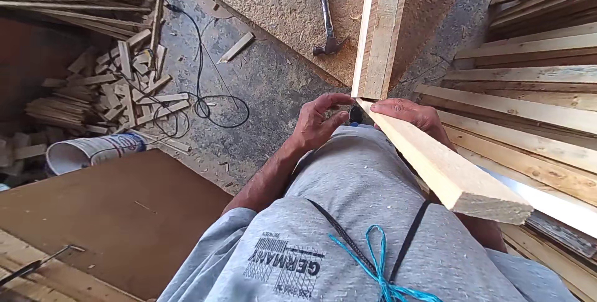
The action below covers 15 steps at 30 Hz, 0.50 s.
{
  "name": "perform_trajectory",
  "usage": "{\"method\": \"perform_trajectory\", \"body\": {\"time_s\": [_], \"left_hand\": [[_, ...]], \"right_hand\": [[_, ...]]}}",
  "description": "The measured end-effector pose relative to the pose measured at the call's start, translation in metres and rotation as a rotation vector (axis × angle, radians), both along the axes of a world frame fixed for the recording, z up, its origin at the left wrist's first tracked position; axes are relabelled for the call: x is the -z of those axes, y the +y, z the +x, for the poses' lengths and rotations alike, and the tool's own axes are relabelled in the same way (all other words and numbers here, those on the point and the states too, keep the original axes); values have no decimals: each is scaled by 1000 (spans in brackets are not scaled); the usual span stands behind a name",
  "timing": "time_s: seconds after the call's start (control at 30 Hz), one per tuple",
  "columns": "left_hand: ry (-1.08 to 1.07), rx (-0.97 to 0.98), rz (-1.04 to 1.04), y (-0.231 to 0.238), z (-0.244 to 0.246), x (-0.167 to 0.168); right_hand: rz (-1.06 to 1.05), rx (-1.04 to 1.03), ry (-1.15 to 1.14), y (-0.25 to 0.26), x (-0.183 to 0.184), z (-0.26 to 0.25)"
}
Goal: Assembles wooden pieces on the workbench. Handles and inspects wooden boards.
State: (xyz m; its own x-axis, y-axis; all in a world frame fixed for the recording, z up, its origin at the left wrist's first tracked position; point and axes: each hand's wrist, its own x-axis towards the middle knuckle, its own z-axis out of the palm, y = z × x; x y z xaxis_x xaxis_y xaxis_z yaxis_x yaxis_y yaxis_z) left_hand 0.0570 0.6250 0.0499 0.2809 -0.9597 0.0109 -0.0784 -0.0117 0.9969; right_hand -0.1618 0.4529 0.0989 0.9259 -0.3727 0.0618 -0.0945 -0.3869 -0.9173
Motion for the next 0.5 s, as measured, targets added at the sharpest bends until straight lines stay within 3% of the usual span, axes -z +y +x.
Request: {"method": "perform_trajectory", "body": {"time_s": [0.1,0.2,0.27,0.37,0.43,0.5], "left_hand": [[-142,147,-274,-18,5,-53],[-304,213,-381,-35,-5,-95],[-393,214,-410,-42,-16,-108],[-300,199,-450,-49,-34,-114],[-172,140,-498,-55,-46,-119],[-93,75,-535,-62,-56,-125]], "right_hand": [[63,7,-23,-2,-6,5],[174,115,125,4,-35,13],[116,135,129,6,-32,11],[-22,135,26,7,-33,12],[35,148,96,3,-64,20],[67,164,76,1,-62,20]]}}
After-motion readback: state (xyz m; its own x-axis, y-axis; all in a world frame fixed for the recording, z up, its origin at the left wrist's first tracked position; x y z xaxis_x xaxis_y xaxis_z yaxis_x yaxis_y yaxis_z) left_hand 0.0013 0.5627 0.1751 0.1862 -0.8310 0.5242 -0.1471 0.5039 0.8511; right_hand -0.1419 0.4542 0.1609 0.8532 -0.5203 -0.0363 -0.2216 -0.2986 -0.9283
